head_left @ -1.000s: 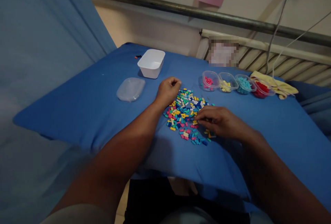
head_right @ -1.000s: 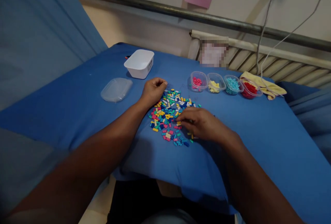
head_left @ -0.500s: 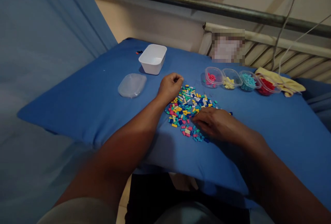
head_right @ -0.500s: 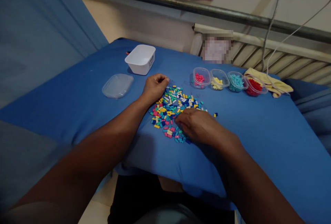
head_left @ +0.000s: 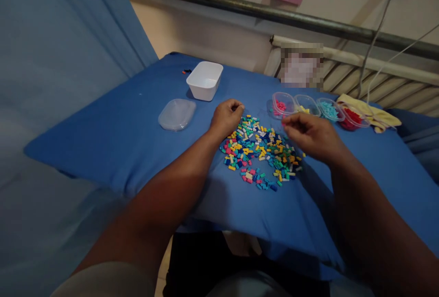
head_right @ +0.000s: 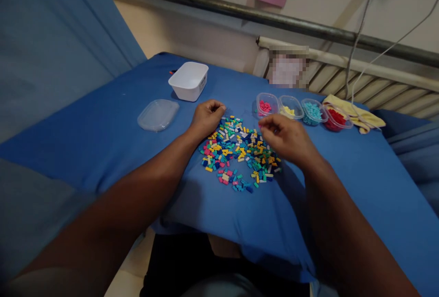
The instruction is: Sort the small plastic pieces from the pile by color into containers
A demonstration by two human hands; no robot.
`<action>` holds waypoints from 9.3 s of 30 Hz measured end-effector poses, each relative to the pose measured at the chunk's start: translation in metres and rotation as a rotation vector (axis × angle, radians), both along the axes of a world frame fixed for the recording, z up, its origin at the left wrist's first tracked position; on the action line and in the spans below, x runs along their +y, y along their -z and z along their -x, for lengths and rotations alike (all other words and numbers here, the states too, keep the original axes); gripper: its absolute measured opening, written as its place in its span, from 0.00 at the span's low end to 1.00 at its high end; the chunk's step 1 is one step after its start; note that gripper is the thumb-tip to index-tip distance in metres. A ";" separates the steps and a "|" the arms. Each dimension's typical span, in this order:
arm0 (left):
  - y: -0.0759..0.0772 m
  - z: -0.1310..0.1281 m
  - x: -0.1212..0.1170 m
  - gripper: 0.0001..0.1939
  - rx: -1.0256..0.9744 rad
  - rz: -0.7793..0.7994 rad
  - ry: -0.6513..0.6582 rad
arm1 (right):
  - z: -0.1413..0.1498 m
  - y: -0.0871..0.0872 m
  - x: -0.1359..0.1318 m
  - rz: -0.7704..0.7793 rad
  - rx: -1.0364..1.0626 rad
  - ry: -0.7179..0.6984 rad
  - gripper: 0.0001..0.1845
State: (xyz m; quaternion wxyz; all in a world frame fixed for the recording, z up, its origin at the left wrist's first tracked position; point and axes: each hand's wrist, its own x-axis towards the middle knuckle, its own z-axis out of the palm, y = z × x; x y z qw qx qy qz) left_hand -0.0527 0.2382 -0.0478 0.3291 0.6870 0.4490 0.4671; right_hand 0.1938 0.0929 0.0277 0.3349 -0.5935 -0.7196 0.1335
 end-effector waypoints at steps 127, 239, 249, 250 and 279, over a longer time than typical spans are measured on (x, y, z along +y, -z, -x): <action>-0.001 -0.002 -0.006 0.07 0.006 0.001 0.002 | 0.107 0.011 -0.080 0.155 -0.544 -0.523 0.11; 0.009 0.000 0.004 0.09 0.006 -0.035 0.001 | 0.053 0.051 -0.013 -0.055 -0.346 -0.549 0.22; 0.004 0.003 0.001 0.11 0.030 0.018 -0.017 | -0.011 0.057 -0.048 -0.104 -0.324 -0.370 0.19; 0.003 0.005 0.000 0.11 0.039 0.018 -0.018 | -0.013 0.056 -0.052 -0.118 -0.304 -0.372 0.17; -0.068 0.022 -0.078 0.12 0.878 -0.169 0.453 | -0.045 0.086 -0.021 0.016 0.409 0.239 0.20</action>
